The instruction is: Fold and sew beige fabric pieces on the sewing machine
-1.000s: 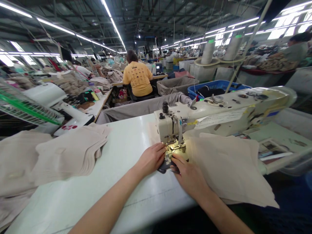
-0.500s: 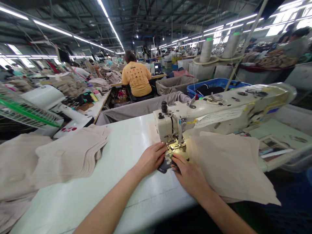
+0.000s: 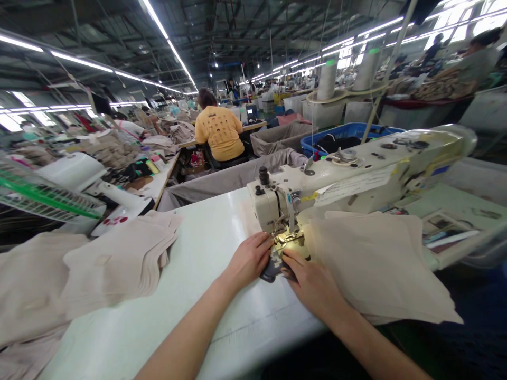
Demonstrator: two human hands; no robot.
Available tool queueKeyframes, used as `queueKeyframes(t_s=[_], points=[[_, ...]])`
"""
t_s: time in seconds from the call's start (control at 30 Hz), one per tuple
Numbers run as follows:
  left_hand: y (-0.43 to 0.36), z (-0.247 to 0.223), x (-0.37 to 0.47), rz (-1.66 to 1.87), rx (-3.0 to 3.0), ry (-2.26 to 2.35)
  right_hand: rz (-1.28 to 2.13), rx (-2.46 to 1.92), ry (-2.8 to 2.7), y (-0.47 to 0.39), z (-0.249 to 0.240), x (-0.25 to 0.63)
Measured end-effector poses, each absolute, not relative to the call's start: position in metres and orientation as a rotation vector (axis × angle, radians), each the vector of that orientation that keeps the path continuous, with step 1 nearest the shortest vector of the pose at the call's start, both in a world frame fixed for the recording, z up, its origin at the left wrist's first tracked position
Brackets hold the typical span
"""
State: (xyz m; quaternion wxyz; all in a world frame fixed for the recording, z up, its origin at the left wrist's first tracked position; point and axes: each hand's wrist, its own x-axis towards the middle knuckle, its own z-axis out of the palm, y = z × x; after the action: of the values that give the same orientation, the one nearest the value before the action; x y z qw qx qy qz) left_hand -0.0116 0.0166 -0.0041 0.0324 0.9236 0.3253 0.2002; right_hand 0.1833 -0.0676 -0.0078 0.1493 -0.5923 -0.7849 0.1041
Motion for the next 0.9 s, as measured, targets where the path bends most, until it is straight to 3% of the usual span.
queueKeyframes(t_s=[0.9], points=[[0.014, 0.0039, -0.0073, 0.437, 2.886, 1.203, 0.335, -1.669, -2.189, -0.0688, -0.0039, 0.184]])
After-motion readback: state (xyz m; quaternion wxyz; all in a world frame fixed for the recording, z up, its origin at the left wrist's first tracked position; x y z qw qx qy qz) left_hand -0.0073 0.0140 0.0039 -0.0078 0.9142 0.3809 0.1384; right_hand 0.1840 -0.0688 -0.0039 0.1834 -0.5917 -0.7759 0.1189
